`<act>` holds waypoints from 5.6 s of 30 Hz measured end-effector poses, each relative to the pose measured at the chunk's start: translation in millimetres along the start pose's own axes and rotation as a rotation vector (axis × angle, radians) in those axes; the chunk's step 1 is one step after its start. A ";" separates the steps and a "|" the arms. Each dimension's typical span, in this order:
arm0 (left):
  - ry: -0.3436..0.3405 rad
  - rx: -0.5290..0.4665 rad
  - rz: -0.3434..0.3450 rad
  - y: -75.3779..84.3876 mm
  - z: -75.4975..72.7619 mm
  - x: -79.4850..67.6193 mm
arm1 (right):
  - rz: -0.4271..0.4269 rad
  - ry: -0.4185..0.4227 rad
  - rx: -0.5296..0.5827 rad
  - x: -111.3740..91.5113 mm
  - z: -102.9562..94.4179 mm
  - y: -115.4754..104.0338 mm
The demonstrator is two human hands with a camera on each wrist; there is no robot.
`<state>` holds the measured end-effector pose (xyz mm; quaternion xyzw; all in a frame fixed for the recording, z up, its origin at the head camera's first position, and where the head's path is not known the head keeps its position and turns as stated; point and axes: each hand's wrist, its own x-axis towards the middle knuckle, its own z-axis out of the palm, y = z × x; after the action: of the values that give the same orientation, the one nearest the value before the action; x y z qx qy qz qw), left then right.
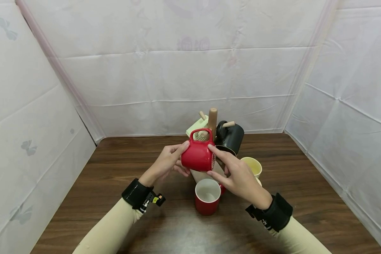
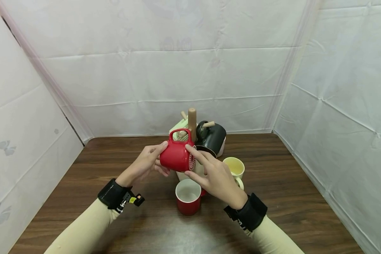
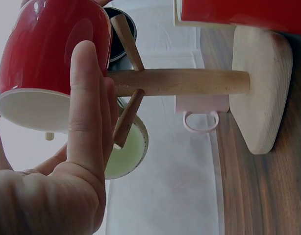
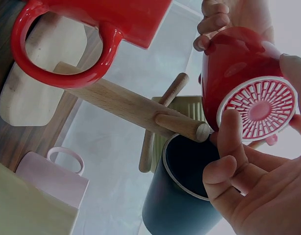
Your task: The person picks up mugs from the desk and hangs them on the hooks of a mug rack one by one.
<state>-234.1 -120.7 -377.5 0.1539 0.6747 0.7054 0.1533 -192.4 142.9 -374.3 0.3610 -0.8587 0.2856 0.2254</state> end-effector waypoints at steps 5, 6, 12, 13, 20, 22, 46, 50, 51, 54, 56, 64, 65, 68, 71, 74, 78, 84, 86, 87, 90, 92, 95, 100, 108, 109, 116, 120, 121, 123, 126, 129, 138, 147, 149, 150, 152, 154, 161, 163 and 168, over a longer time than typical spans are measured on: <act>0.016 0.027 -0.017 1.8 -1.1 2.8 | 0.010 -0.017 0.003 0.4 0.0 -2.4; 0.019 0.029 -0.021 1.8 -1.2 3.3 | 0.010 -0.019 0.003 0.4 -0.2 -2.8; 0.044 0.036 -0.030 0.9 -1.3 7.7 | 0.017 -0.029 -0.010 0.5 -0.4 -3.9; 0.049 0.038 -0.030 0.9 -1.2 8.4 | 0.019 -0.031 -0.016 0.5 -0.3 -3.9; 0.060 0.046 -0.031 1.7 -0.2 10.0 | 0.036 -0.049 -0.055 0.3 0.6 -3.7; 0.059 0.048 -0.033 1.2 -0.6 9.8 | 0.038 -0.050 -0.060 0.3 0.9 -3.9; 0.058 0.115 -0.042 2.6 -6.2 1.9 | 0.016 -0.061 -0.050 -1.5 -2.3 -2.9; 0.069 0.145 -0.029 1.2 -8.0 0.2 | 0.007 -0.057 -0.032 -2.1 -5.3 -1.8; 0.078 0.154 -0.022 0.7 -8.5 -0.2 | 0.008 -0.056 -0.026 -1.8 -6.5 -1.6; 0.130 0.217 0.033 1.5 -7.9 -3.0 | 0.000 -0.043 -0.012 -0.7 -11.2 -1.0; 0.192 0.308 0.102 3.4 -5.8 -4.9 | -0.021 -0.015 0.001 0.6 -15.4 -0.1; 0.442 0.567 0.505 18.1 15.3 -7.2 | -0.126 0.185 0.054 8.4 -35.0 9.7; 0.469 0.590 0.557 21.0 18.8 -7.4 | -0.145 0.211 0.057 11.1 -38.4 11.8; 0.542 0.656 0.695 31.4 28.9 -7.0 | -0.182 0.278 0.038 23.0 -50.6 19.2; 0.570 0.692 0.758 41.6 37.6 -5.1 | -0.178 0.324 -0.002 37.9 -63.3 28.3; 0.563 0.710 0.753 48.9 45.3 -3.1 | -0.123 0.323 -0.057 51.3 -72.0 38.9; 0.554 0.710 0.701 51.0 52.8 -1.2 | -0.047 0.261 -0.112 62.3 -73.2 52.0; 0.585 0.713 0.657 43.4 59.2 -0.8 | -0.026 0.182 -0.126 63.4 -61.9 63.5; 0.590 0.720 0.666 41.1 60.9 0.5 | -0.011 0.177 -0.123 61.4 -59.3 64.1; 0.590 0.723 0.674 40.4 61.8 1.2 | 0.000 0.178 -0.123 60.3 -58.7 64.2; 0.582 0.725 0.693 41.5 65.0 3.0 | 0.028 0.190 -0.131 57.3 -59.5 64.6; 0.582 0.726 0.706 43.4 67.1 3.6 | 0.035 0.203 -0.135 56.6 -60.6 64.5; 0.586 0.724 0.719 46.2 69.6 4.3 | 0.034 0.216 -0.141 56.8 -62.2 64.1; 0.579 0.733 0.750 47.5 70.5 6.0 | 0.025 0.233 -0.144 57.3 -63.1 62.9; 0.547 0.734 0.819 45.8 65.7 8.3 | 0.012 0.271 -0.136 57.2 -59.0 62.8; 0.541 0.731 0.820 45.3 64.8 8.2 | 0.010 0.276 -0.131 57.3 -58.0 62.8; 0.546 0.725 0.838 41.0 54.7 9.8 | -0.004 0.307 -0.105 57.7 -50.0 62.3; 0.553 0.716 0.850 39.7 48.0 11.9 | -0.005 0.322 -0.102 57.8 -46.2 61.3; 0.548 0.717 0.852 39.6 46.9 12.3 | -0.002 0.326 -0.101 57.8 -45.6 60.7; 0.535 0.721 0.855 40.3 45.2 13.1 | 0.004 0.333 -0.102 57.8 -44.6 59.4; 0.526 0.722 0.860 40.7 43.3 14.3 | 0.014 0.336 -0.104 58.1 -43.9 57.3; 0.517 0.714 0.862 41.0 42.1 15.6 | 0.021 0.337 -0.109 58.3 -43.7 55.8; 0.484 0.695 0.855 39.7 34.1 19.9 | 0.011 0.356 -0.121 57.2 -40.5 55.2; 0.451 0.695 0.846 37.4 28.4 23.5 | 0.018 0.378 -0.131 55.3 -36.4 53.4; 0.441 0.697 0.852 37.9 27.3 24.9 | 0.020 0.381 -0.132 55.6 -36.0 53.6; 0.433 0.697 0.857 38.1 26.5 25.6 | 0.021 0.383 -0.132 55.7 -35.7 53.7; 0.421 0.697 0.865 38.3 24.4 27.2 | 0.022 0.389 -0.130 56.0 -34.9 53.7; 0.419 0.686 0.861 38.0 21.9 28.7 | 0.020 0.395 -0.128 56.1 -34.5 52.7; 0.437 0.637 0.836 35.2 15.6 31.6 | 0.012 0.393 -0.140 55.3 -33.5 47.4; 0.431 0.614 0.839 34.7 16.1 31.9 | 0.014 0.394 -0.142 54.6 -33.6 46.7; 0.426 0.573 0.845 33.8 18.8 32.3 | 0.019 0.402 -0.148 53.7 -34.6 46.2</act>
<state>-255.7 -91.5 -342.6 0.3005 0.7352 0.5094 -0.3311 -254.9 165.8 -332.1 0.2711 -0.8186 0.2899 0.4153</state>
